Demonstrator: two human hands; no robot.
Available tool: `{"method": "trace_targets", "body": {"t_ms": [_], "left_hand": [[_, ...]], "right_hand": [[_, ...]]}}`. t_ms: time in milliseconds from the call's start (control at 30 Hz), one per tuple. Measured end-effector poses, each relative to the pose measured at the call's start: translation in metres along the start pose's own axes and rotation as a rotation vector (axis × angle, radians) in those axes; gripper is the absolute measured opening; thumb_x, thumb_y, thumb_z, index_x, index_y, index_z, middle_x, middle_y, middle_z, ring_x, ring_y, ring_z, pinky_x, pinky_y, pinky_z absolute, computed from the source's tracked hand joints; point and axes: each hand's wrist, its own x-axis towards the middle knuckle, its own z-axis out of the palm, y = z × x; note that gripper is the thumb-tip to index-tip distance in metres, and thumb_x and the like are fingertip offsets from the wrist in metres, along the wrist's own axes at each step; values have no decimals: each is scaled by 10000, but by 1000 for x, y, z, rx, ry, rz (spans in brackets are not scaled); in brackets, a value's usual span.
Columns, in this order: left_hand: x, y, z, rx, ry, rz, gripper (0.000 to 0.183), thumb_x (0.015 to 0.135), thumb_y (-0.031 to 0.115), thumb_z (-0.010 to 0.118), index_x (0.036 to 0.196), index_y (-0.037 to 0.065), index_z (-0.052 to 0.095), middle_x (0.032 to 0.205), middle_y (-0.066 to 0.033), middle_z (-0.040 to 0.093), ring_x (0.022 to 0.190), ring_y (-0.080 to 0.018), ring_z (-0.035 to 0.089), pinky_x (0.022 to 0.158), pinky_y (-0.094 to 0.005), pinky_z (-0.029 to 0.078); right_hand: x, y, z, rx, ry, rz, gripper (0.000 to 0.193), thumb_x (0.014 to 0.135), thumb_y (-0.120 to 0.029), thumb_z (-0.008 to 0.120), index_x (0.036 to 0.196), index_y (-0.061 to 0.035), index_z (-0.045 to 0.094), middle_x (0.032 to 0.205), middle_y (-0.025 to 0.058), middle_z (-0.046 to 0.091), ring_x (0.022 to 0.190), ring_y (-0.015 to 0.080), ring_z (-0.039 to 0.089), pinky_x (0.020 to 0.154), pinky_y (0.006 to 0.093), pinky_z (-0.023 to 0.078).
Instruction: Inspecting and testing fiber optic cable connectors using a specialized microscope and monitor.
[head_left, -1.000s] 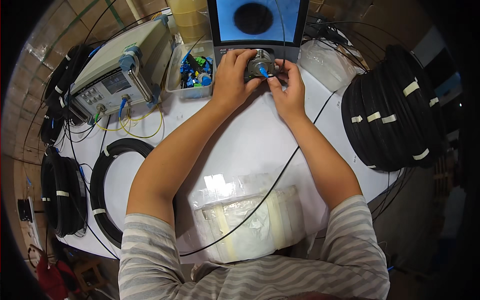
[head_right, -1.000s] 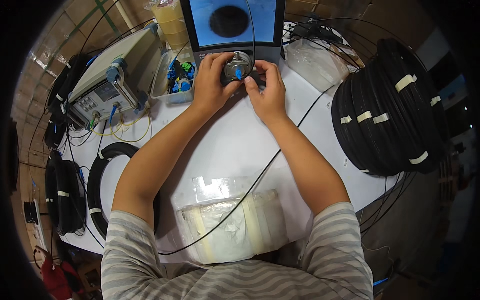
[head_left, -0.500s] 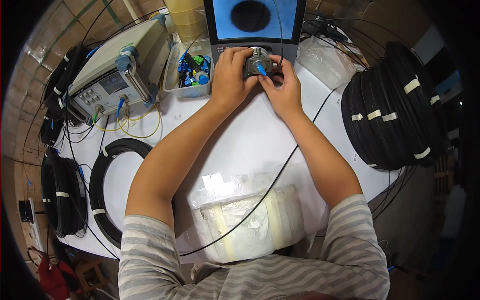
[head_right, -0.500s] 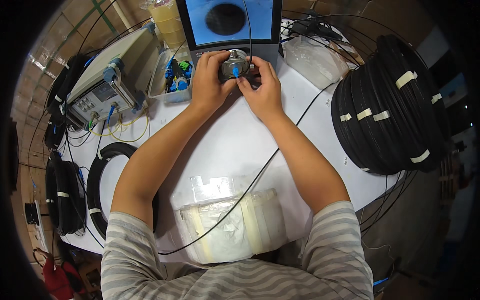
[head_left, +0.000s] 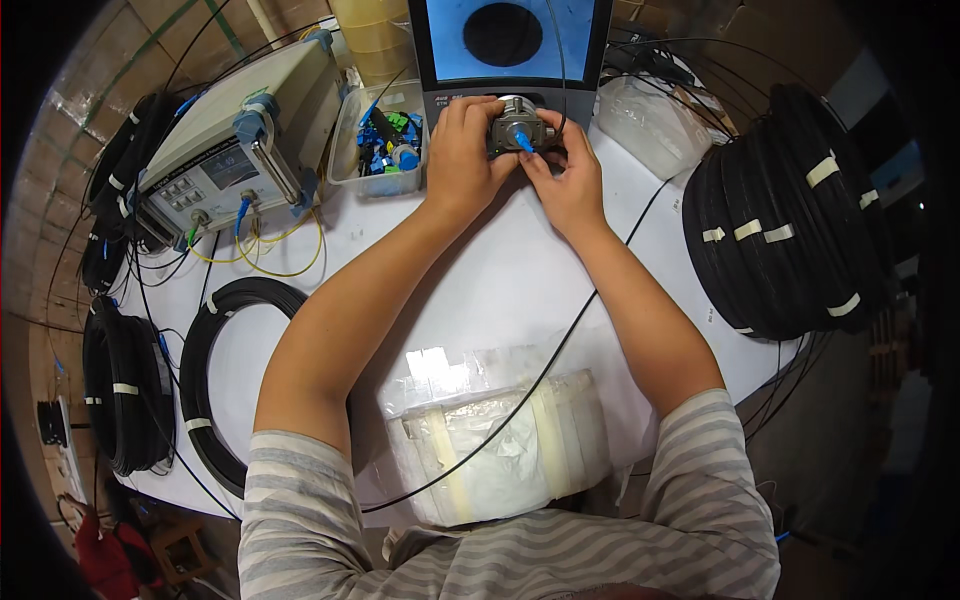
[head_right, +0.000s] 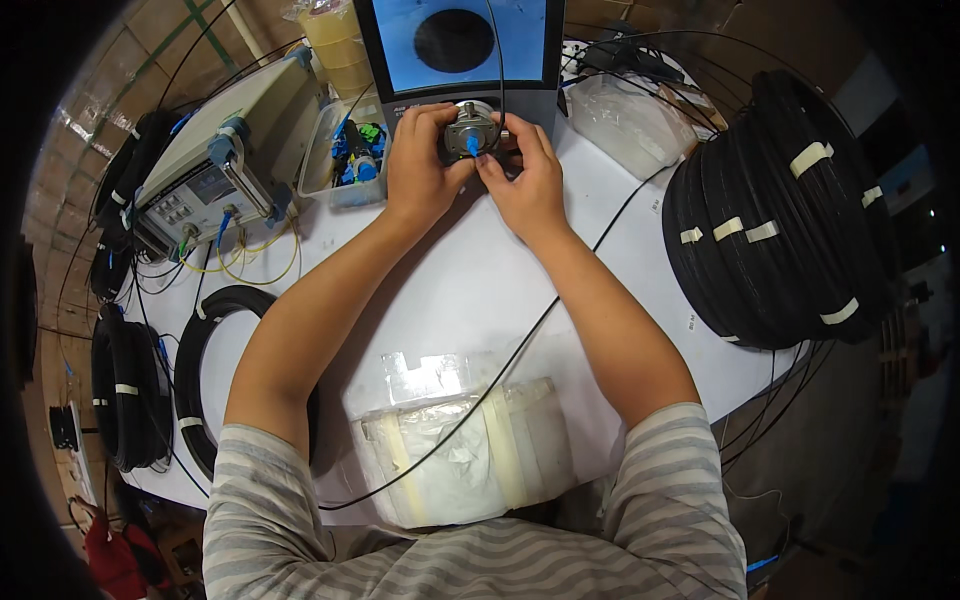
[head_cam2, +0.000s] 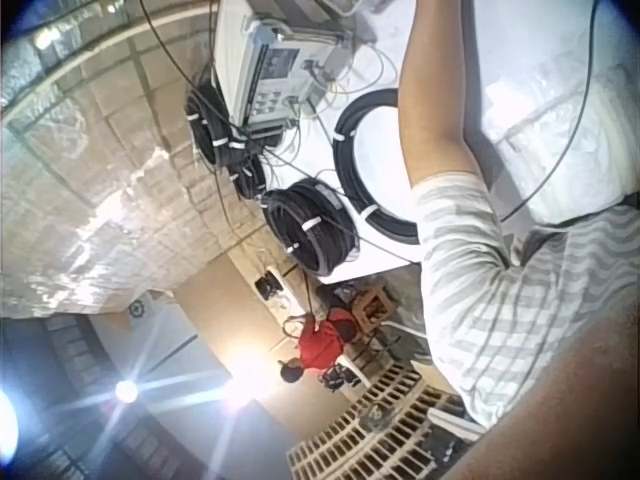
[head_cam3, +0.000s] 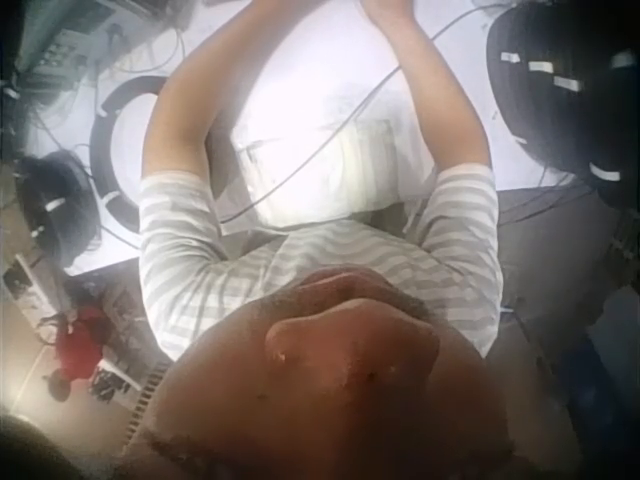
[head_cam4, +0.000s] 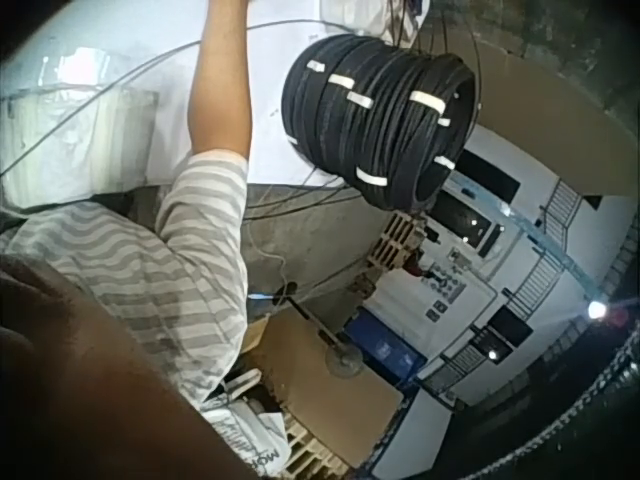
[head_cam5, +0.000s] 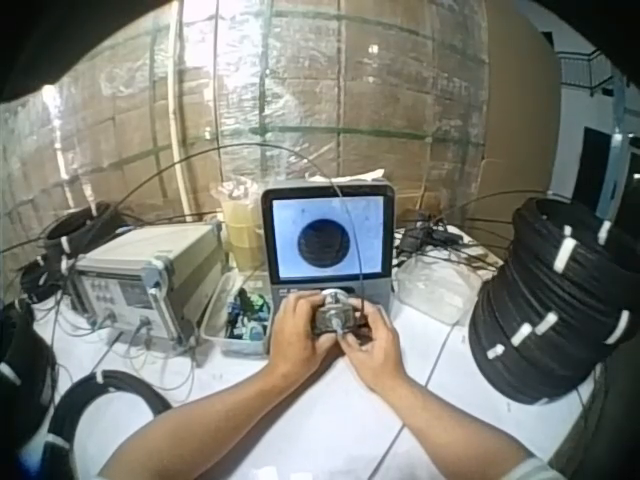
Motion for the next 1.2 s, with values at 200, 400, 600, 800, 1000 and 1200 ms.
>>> {"method": "trace_targets", "body": {"t_ms": [200,400,600,800,1000,1200], "left_hand": [[0,0,1,-11,21,-11,619,661,76,891,1209,66,606,1262,-105,653,1166,-366,611,972,-472,507],[1,1,3,-22,25,-21,623,656,74,896,1204,61,600,1248,-107,660,1154,-363,616,959,-469,509],[0,-1,2,-18,14,-29,615,662,78,897,1202,63,602,1251,-112,659,1153,-366,618,959,-472,506],[1,-1,3,-38,16,-35,614,666,88,900,1203,64,603,1253,-109,658,1157,-365,614,959,-473,503],[0,0,2,-14,10,-20,612,664,89,899,1203,66,609,1263,-110,648,1161,-364,608,969,-470,503],[0,-1,2,-17,13,-11,597,682,92,886,1212,62,610,1261,-112,644,1166,-365,605,980,-473,500]], "right_hand": [[0,-6,-3,-36,-59,42,517,942,4,749,1425,-67,578,1291,80,619,1113,176,658,974,323,556],[0,-1,-1,-34,-7,-29,534,901,-15,772,1404,-89,610,1174,93,640,1021,217,696,880,341,592],[0,-2,-1,-34,-14,-15,536,900,-16,774,1405,-98,616,1176,92,644,1019,215,697,883,340,592],[1,-3,-2,-31,-22,-8,528,902,-24,777,1402,-85,619,1172,89,642,1029,208,695,888,334,593],[0,-2,-1,-30,-8,-8,534,900,-28,782,1405,-88,621,1172,89,641,1031,209,693,887,339,594],[1,-3,-2,-41,-14,-10,533,900,-33,784,1406,-87,621,1186,92,642,1031,211,696,896,343,595]]}}
